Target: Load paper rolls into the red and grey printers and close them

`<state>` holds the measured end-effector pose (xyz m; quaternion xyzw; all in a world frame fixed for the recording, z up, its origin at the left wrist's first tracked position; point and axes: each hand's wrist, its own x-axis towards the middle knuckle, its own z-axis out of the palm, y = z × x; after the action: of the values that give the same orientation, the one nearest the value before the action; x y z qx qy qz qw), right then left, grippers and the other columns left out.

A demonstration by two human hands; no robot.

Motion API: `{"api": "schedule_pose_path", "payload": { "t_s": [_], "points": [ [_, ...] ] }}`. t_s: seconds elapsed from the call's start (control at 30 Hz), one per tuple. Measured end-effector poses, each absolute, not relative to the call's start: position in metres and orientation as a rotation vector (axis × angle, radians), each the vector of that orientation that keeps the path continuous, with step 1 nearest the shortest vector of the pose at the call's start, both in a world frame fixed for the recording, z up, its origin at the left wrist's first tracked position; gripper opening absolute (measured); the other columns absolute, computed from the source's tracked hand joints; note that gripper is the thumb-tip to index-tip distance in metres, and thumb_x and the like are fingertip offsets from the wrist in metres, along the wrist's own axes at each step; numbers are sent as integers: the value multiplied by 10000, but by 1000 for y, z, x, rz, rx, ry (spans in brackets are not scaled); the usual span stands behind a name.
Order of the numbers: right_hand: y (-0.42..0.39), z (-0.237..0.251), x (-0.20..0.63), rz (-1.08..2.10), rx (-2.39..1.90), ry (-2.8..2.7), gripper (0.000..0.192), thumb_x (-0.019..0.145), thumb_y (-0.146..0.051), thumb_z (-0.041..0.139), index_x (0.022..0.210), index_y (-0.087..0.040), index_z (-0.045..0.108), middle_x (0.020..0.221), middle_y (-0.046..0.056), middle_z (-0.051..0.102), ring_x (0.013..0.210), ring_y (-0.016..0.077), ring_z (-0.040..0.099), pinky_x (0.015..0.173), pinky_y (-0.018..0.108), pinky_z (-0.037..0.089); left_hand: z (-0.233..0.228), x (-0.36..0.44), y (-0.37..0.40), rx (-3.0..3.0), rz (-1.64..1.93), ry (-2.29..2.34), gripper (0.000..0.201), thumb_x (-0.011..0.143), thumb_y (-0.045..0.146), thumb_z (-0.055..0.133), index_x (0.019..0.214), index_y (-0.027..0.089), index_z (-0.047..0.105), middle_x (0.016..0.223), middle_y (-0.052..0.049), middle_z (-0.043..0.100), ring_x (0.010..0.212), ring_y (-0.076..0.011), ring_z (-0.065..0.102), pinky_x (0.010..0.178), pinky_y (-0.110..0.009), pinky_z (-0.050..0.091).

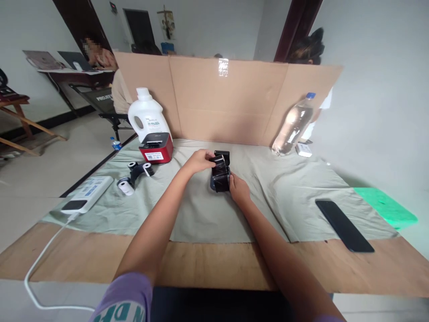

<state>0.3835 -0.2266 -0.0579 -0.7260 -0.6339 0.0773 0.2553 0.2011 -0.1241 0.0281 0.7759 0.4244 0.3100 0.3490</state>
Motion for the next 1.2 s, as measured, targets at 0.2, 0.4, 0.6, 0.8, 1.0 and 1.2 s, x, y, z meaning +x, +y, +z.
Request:
{"api": "schedule_pose_path", "payload": {
  "t_s": [0.2,0.4,0.6,0.8,1.0,1.2],
  "points": [
    [-226,-62,386,231,-1838,-1648,488,1019,-364,289,1341,-149,585,1275,134,676,1139,254,629,959,354,452,-6,148,-172,1731,1090,1014,387,738,401,711,1052,175,706,981,-67,750,926,-227,682,870,-336,524],
    [-225,-31,376,182,-1375,-1655,384,968,-373,398,1101,-156,685,1196,129,682,1010,213,620,890,337,483,-35,137,-193,1443,1325,937,481,747,467,714,1109,154,667,1101,-107,735,1048,-239,670,940,-347,506],
    [-214,32,331,344,-1312,-2066,219,867,-393,606,964,-229,714,993,54,742,1053,256,575,958,389,381,-34,146,-192,1356,1362,930,593,745,560,684,1183,165,632,1181,-113,711,1062,-231,656,872,-318,515],
    [-204,41,308,382,-1346,-2125,251,887,-324,534,681,-187,580,679,1,605,757,173,550,783,303,352,-39,143,-193,1330,1300,913,696,764,577,660,1327,181,565,1174,-112,709,1019,-214,664,794,-287,516],
    [-206,42,324,799,-1181,-1972,260,840,-349,563,643,-183,526,602,-40,477,605,117,455,594,253,325,-30,137,-204,1497,1143,741,1016,715,391,790,1568,242,258,1051,-46,737,794,-129,646,803,-275,495],
    [-208,47,331,1107,-1150,-1831,243,797,-365,626,665,-163,601,601,-42,504,590,98,452,563,238,333,-25,138,-209,1478,1097,834,941,693,443,807,1514,219,405,864,-18,743,857,-206,682,843,-332,521]
  ]
}}
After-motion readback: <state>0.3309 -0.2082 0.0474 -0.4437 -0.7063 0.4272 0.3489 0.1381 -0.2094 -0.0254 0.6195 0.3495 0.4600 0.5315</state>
